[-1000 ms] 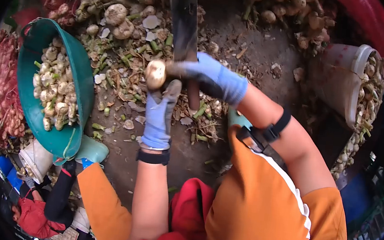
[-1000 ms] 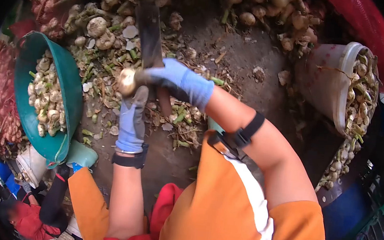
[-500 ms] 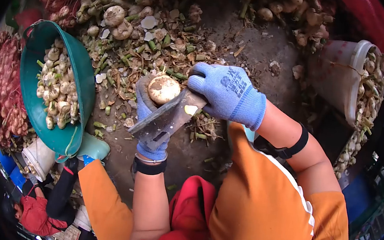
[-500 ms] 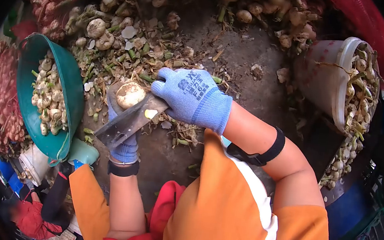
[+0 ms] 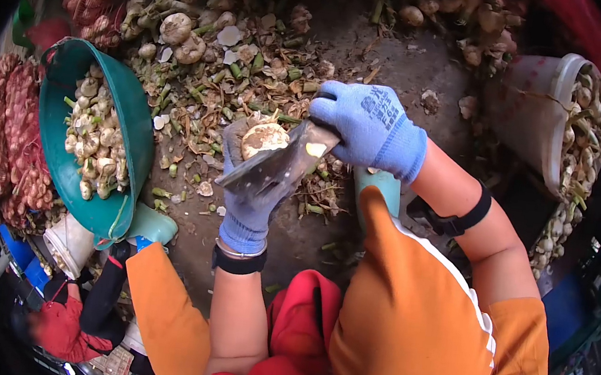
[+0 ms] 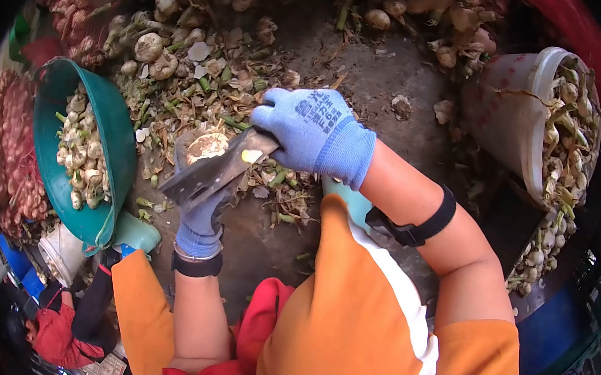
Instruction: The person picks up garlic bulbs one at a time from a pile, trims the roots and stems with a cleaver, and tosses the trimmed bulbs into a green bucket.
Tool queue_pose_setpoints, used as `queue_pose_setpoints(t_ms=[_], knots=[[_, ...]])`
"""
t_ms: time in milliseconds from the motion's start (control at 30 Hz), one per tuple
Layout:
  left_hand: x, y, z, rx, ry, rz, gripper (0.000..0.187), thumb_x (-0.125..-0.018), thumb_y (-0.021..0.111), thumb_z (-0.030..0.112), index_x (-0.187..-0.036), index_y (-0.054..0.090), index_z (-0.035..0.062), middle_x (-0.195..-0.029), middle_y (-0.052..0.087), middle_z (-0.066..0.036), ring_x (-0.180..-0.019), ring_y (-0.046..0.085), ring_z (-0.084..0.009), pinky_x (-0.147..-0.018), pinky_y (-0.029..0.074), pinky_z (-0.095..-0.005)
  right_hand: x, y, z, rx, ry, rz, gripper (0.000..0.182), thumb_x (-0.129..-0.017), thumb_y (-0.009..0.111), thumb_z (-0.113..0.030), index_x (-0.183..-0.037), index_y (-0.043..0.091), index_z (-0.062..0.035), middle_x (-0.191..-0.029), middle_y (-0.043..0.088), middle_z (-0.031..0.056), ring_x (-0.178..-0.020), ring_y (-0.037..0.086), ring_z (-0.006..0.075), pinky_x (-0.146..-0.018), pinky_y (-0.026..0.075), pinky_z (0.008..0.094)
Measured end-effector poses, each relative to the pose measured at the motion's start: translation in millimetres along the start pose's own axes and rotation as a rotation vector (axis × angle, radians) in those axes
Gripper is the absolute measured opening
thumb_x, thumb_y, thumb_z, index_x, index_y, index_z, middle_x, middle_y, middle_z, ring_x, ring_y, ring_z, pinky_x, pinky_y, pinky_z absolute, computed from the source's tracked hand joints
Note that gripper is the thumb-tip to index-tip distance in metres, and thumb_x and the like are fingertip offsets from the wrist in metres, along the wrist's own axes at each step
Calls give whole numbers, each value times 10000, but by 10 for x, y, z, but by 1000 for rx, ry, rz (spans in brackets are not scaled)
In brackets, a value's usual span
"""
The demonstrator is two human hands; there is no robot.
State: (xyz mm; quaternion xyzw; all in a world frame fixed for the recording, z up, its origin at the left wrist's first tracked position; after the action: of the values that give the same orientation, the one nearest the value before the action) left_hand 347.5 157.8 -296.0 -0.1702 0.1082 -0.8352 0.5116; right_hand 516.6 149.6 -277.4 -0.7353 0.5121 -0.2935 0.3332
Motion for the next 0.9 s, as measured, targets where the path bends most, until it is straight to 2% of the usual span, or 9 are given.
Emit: queue_pose_setpoints(t_ms=[67, 200, 233, 400, 467, 533, 667, 800, 900], knots=[[44, 13, 13, -95, 23, -63, 753, -721, 845, 166, -1313, 401, 27, -1176, 557, -130, -1011, 602, -234, -858, 532, -350, 19, 45, 103, -26, 14, 95, 229, -752, 683, -261, -933, 614, -138, -910, 596, 93, -835, 659, 308, -661, 533, 440], [174, 122, -242, 1155, -521, 12, 767, -714, 798, -33, -1363, 398, 54, -1182, 595, -107, -1058, 593, -183, -816, 566, -320, 9, 399, 708, -51, 250, 129, 183, -745, 630, -193, -897, 641, -92, -848, 629, 113, -799, 657, 312, -677, 521, 429], [157, 169, -66, 893, -397, -70, 795, -697, 822, -13, -1365, 397, 54, -1192, 586, -108, -1087, 578, -185, -845, 556, -330, 92, 470, 1056, -280, 624, -184, 188, -786, 601, -209, -910, 661, -82, -808, 670, 133, -731, 683, 276, -653, 536, 401], [-76, 203, 84, -447, 72, -37, 1026, -635, 914, 163, -1452, 304, 52, -1384, 411, -181, -1302, 426, -264, -1039, 434, -362, 81, 671, 750, -1237, 534, 35, 253, -805, 679, -276, -881, 680, -34, -683, 633, 25, -607, 575, 105, -571, 473, 264], [-75, 340, -157, 359, -199, -13, 846, -753, 815, 217, -1434, 344, 41, -1331, 453, -168, -1199, 523, -284, -951, 498, -355, 55, 498, 497, -1225, 545, 1, 238, -791, 684, -278, -883, 675, -58, -745, 660, 59, -658, 628, 168, -616, 501, 319], [61, 350, -144, 786, -584, -20, 684, -801, 753, 129, -1380, 400, 39, -1202, 544, -132, -978, 629, -240, -808, 555, -314, 9, 84, 212, -541, 47, 230, 266, -766, 693, -230, -979, 662, -75, -905, 656, 94, -776, 654, 276, -720, 523, 372], [-152, -179, -8, 543, -270, 258, 474, -849, 708, 135, -1257, 488, 40, -1088, 603, -127, -812, 639, -176, -675, 564, -231, -24, 421, 906, -46, 468, -363, 279, -779, 605, -295, -975, 696, -119, -961, 680, 121, -942, 660, 331, -817, 527, 442], [-264, -1129, 299, 1774, -4, 11, 500, -865, 686, 251, -1295, 482, 96, -1128, 596, -97, -940, 623, -199, -711, 587, -283, 10, -76, 1438, 6, 493, 116, 258, -797, 599, -272, -993, 703, -141, -1112, 647, 143, -993, 642, 342, -855, 522, 438], [-288, -1230, 243, 1623, 30, 80, 503, -901, 633, 390, -1281, 521, 82, -1167, 608, -98, -977, 640, -230, -754, 592, -318, -274, -178, 1665, 240, 512, 178, 247, -826, 615, -282, -1021, 715, -169, -1207, 610, 128, -1021, 637, 325, -879, 519, 423]])
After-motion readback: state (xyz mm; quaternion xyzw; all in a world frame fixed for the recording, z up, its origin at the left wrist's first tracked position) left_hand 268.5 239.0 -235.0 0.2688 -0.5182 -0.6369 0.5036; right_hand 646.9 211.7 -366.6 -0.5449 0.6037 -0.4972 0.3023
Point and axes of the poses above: each hand's wrist, its own x-axis away from the middle knuckle, its own y-axis out of the palm, z = x × y, the point moved 8 cm from there along -x, towards the middle knuckle
